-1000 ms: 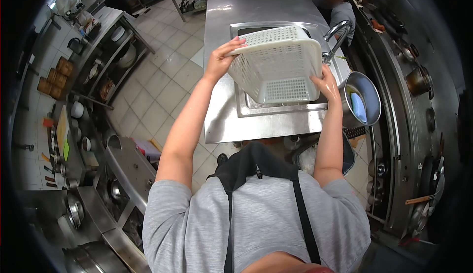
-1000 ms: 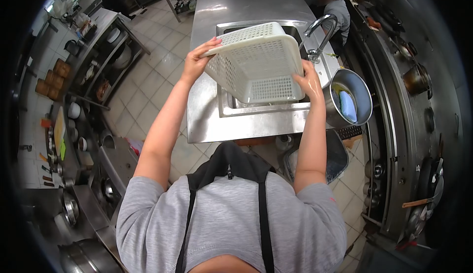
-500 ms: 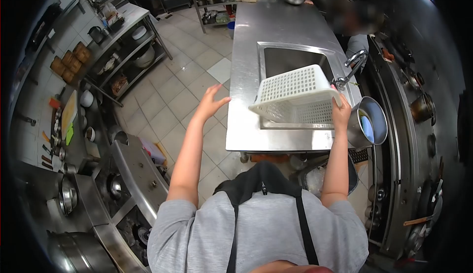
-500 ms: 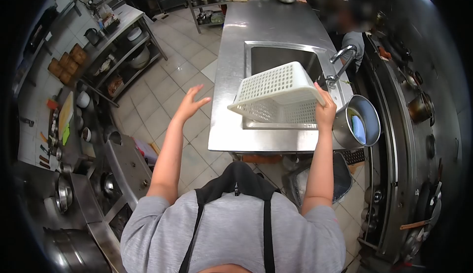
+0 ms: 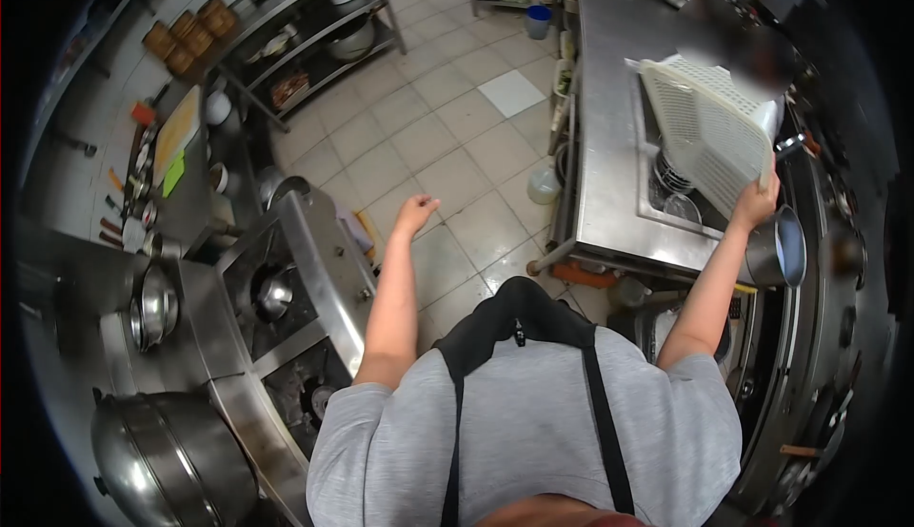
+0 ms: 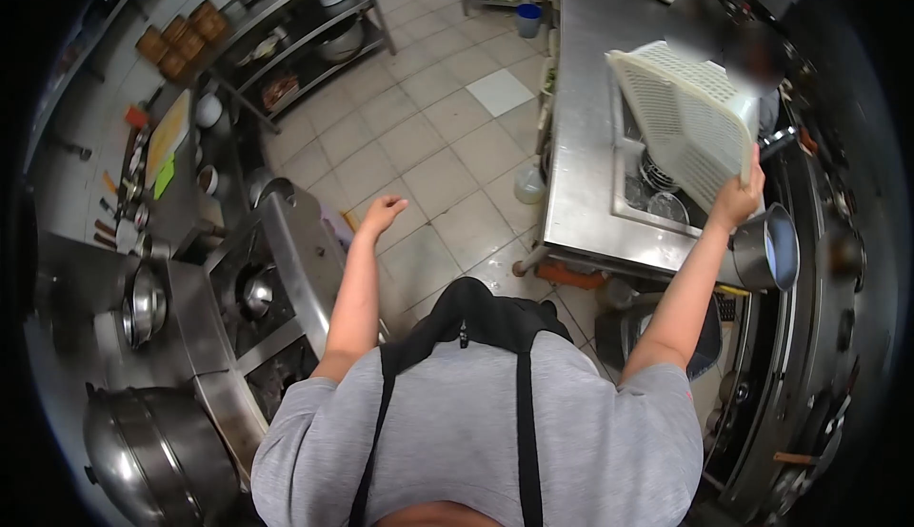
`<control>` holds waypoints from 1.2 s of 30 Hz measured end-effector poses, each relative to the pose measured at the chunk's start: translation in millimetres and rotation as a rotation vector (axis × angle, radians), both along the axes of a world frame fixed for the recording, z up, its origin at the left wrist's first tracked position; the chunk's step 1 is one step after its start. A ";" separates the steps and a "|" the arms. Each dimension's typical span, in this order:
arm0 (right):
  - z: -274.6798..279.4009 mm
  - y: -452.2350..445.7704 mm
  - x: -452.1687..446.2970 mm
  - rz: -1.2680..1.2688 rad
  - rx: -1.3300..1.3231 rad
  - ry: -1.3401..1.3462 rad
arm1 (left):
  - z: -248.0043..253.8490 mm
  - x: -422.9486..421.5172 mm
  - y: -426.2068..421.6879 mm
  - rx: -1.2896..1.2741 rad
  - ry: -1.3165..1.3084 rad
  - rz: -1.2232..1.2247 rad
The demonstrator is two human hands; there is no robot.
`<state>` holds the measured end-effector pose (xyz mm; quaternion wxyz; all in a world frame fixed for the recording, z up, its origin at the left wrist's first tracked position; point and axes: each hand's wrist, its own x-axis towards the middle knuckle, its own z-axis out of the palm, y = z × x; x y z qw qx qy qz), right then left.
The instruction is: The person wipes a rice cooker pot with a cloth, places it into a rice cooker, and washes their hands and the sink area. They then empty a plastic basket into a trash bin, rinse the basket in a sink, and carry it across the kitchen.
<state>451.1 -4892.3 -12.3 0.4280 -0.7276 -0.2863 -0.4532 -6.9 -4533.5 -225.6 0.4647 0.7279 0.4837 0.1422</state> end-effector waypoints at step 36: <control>-27.9 217.3 116.5 -1.105 -0.059 0.023 | -191.5 -120.0 380.4 -0.798 0.647 0.103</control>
